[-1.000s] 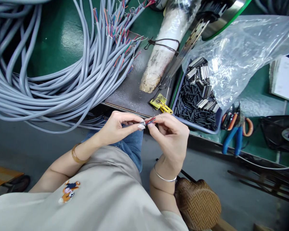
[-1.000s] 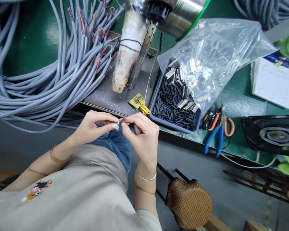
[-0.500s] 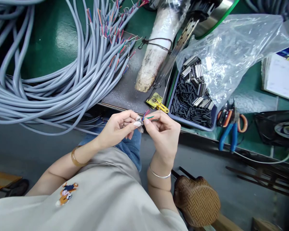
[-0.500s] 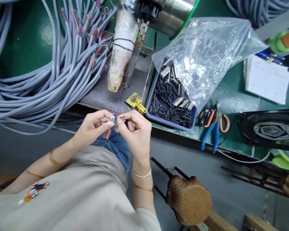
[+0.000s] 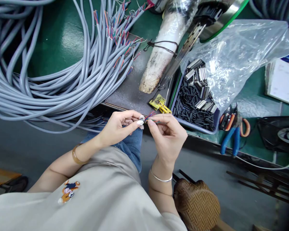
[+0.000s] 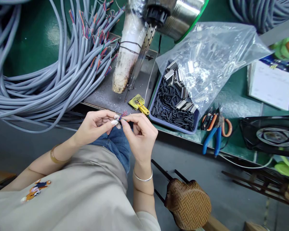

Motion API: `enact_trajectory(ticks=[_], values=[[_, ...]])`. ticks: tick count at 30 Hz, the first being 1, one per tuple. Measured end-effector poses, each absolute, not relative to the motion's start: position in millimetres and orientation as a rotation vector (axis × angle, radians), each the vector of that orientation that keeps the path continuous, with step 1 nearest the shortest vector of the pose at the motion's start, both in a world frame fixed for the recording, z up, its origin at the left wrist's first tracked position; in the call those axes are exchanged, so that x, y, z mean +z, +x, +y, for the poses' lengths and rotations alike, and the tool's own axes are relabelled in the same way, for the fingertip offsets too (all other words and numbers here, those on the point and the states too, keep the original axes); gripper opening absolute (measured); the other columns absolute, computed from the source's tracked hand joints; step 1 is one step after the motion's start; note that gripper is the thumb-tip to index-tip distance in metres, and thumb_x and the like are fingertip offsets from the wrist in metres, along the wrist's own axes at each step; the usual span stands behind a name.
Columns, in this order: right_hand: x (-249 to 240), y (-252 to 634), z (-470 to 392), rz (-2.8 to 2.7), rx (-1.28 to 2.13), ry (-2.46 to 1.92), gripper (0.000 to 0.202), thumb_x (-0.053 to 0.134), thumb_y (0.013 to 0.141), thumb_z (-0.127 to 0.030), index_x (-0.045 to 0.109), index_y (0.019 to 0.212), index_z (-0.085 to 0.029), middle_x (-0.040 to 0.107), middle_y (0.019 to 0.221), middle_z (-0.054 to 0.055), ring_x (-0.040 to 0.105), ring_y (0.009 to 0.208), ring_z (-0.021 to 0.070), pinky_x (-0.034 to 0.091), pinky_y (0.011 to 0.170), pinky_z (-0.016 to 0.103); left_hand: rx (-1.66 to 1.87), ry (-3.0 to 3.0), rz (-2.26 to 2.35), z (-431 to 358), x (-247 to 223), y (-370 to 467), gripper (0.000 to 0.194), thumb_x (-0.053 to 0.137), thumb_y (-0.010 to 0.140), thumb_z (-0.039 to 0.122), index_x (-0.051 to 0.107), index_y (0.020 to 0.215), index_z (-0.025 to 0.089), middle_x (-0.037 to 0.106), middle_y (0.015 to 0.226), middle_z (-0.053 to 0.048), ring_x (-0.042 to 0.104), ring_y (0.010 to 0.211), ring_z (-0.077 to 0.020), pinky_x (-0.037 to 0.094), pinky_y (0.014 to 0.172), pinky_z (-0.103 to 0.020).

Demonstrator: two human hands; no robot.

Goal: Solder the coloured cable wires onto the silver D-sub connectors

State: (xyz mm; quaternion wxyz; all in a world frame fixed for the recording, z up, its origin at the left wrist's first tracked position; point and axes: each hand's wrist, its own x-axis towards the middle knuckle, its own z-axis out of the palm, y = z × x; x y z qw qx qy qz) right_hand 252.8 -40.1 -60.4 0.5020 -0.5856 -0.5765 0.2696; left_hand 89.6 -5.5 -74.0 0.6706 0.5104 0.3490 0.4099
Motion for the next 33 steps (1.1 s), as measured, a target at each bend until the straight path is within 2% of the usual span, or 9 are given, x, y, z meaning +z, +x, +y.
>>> enact_trajectory(ticks=[5, 8, 11, 14, 17, 22, 29, 33], values=[[-57.9, 260.7, -39.5, -1.422, 0.743, -1.478, 0.009, 0.073, 0.089, -0.03, 0.075, 0.086, -0.022, 0.068, 0.081, 0.001, 0.045, 0.056, 0.0092, 0.036, 0.052, 0.027, 0.904, 1.226, 0.772, -3.7, -75.8, 87.4, 0.019, 0.071, 0.088, 0.027, 0.075, 0.096, 0.011, 0.078, 0.082, -0.007, 0.067, 0.063, -0.0102, 0.052, 0.056, -0.018], [-54.7, 263.5, -40.1, -1.454, 0.746, -1.477, 0.008, 0.073, 0.088, -0.028, 0.075, 0.084, -0.022, 0.069, 0.082, 0.001, 0.04, 0.054, 0.008, 0.032, 0.049, 0.027, 0.886, 1.31, 0.802, -3.4, -75.3, 85.5, 0.018, 0.069, 0.088, 0.026, 0.077, 0.095, 0.011, 0.079, 0.085, -0.008, 0.071, 0.071, -0.0132, 0.056, 0.065, -0.021], [-51.6, 265.2, -41.3, -1.499, 0.739, -1.454, 0.004, 0.074, 0.088, -0.024, 0.075, 0.085, -0.022, 0.07, 0.083, 0.001, 0.04, 0.053, 0.0074, 0.029, 0.048, 0.026, 0.856, 1.415, 0.84, -3.1, -73.7, 84.0, 0.018, 0.068, 0.089, 0.025, 0.078, 0.095, 0.011, 0.08, 0.085, -0.008, 0.07, 0.073, -0.0139, 0.055, 0.068, -0.022], [-51.4, 265.5, -42.4, -1.504, 0.75, -1.456, 0.006, 0.074, 0.088, -0.025, 0.075, 0.082, -0.022, 0.07, 0.083, 0.0, 0.036, 0.051, 0.006, 0.029, 0.048, 0.026, 0.826, 1.437, 0.829, -3.1, -72.2, 84.3, 0.017, 0.067, 0.09, 0.024, 0.076, 0.093, 0.011, 0.077, 0.081, -0.007, 0.067, 0.068, -0.0125, 0.053, 0.064, -0.021], [-54.8, 263.7, -42.2, -1.385, 0.803, -1.493, 0.01, 0.074, 0.086, -0.028, 0.072, 0.079, -0.02, 0.064, 0.074, -0.001, 0.032, 0.049, 0.0054, 0.025, 0.045, 0.025, 0.865, 1.412, 0.793, -3.9, -72.4, 85.9, 0.015, 0.065, 0.091, 0.024, 0.073, 0.093, 0.01, 0.075, 0.079, -0.006, 0.065, 0.067, -0.0109, 0.052, 0.063, -0.02], [-60.7, 260.0, -40.1, -1.186, 0.86, -1.514, 0.008, 0.076, 0.08, -0.028, 0.072, 0.078, -0.021, 0.053, 0.061, -0.004, 0.036, 0.05, 0.0069, 0.025, 0.044, 0.023, 0.93, 1.395, 0.755, -5.6, -74.7, 87.1, 0.014, 0.065, 0.093, 0.024, 0.072, 0.096, 0.012, 0.076, 0.085, -0.005, 0.065, 0.069, -0.0097, 0.053, 0.066, -0.019], [-59.2, 259.4, -41.4, -1.249, 0.804, -1.527, 0.008, 0.075, 0.083, -0.028, 0.074, 0.08, -0.021, 0.06, 0.069, -0.003, 0.037, 0.051, 0.0065, 0.024, 0.046, 0.024, 0.921, 1.42, 0.81, -8.4, -76.7, 89.5, 0.016, 0.064, 0.094, 0.027, 0.071, 0.096, 0.012, 0.074, 0.082, -0.004, 0.061, 0.064, -0.009, 0.051, 0.063, -0.019], [-57.9, 256.2, -42.4, -1.304, 0.682, -1.521, 0.008, 0.074, 0.084, -0.027, 0.074, 0.079, -0.02, 0.066, 0.077, -0.001, 0.032, 0.05, 0.0051, 0.024, 0.047, 0.025, 0.959, 1.527, 0.874, -10.1, -78.6, 90.6, 0.019, 0.063, 0.095, 0.029, 0.071, 0.096, 0.013, 0.073, 0.081, -0.004, 0.057, 0.064, -0.0088, 0.047, 0.062, -0.019]])
